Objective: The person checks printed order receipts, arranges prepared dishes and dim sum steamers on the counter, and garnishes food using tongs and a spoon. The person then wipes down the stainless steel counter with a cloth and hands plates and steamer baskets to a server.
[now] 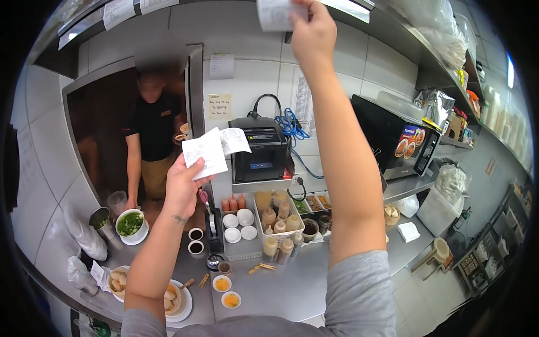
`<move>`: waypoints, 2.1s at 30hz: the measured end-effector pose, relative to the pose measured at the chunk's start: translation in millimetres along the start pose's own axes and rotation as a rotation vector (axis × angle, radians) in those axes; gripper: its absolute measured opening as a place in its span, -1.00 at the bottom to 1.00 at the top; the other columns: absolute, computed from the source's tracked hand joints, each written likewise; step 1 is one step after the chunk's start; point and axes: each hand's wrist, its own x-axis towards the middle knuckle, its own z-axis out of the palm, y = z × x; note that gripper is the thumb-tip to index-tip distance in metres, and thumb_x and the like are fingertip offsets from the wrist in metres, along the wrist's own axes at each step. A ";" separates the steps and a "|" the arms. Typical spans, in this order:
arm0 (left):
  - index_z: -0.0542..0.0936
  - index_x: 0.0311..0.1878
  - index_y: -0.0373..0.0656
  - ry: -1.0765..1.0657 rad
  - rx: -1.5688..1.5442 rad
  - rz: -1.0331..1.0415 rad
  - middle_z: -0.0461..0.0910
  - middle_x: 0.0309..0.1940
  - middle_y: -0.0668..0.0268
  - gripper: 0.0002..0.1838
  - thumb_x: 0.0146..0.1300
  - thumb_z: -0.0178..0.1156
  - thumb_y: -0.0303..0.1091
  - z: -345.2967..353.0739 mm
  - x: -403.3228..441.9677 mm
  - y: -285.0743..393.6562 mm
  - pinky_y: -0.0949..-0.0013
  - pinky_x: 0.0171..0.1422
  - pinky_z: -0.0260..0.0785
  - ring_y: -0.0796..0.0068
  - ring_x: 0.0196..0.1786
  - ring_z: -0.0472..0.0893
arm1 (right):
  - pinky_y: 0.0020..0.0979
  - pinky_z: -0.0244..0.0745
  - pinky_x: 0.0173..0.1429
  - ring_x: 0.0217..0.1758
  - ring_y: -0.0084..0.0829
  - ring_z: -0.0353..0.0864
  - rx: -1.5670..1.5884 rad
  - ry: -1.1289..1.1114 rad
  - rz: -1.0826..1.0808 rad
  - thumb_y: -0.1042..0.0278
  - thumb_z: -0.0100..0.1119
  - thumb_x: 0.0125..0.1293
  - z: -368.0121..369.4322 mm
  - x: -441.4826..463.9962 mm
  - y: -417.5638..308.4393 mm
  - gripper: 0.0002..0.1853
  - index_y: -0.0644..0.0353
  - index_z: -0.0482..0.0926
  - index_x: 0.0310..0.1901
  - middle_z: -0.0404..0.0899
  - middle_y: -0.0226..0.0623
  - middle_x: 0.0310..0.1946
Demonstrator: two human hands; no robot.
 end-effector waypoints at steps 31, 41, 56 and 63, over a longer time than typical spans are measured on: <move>0.19 0.29 -0.20 0.025 -0.372 -1.099 0.44 0.07 0.10 -0.13 0.23 -0.39 0.43 -63.8 -215.6 -162.9 0.09 0.19 0.31 0.20 0.12 0.48 | -0.45 0.47 -0.15 -0.22 -0.38 0.59 0.378 -1.089 1.225 0.76 -0.01 0.03 -137.3 -399.4 -116.9 -0.52 0.19 0.47 0.02 0.57 -0.20 -0.22; 0.40 -0.23 -0.03 0.158 -0.719 -1.011 0.45 -0.30 0.42 -0.87 0.25 -0.14 -0.29 -103.7 -221.6 -234.9 0.28 0.06 0.30 0.34 -0.03 0.44 | -0.42 0.48 -0.14 -0.19 -0.43 0.61 0.504 -1.144 1.158 0.71 0.05 0.09 -167.0 -403.8 -131.8 -0.59 0.16 0.53 0.00 0.62 -0.28 -0.22; 0.48 0.03 -0.11 -0.028 -0.697 -1.194 0.34 0.19 0.07 -0.68 0.23 0.09 -0.24 -67.2 -208.4 -226.0 0.31 0.01 0.49 0.24 0.15 0.44 | -0.47 0.39 -0.04 -0.20 -0.56 0.47 0.651 -0.546 2.059 0.47 0.10 0.21 -160.6 -484.6 -146.3 -0.83 0.24 0.44 -0.16 0.52 -0.36 -0.27; 0.36 0.23 -0.01 0.056 -0.778 -0.952 0.42 0.14 0.12 -0.53 0.27 0.05 -0.15 -74.1 -194.5 -212.5 0.10 0.27 0.29 0.17 0.18 0.42 | -0.51 0.37 -0.02 -0.19 -0.59 0.48 0.731 -0.462 2.035 0.58 0.07 0.20 -160.1 -473.6 -142.0 -0.83 0.24 0.42 -0.16 0.53 -0.38 -0.28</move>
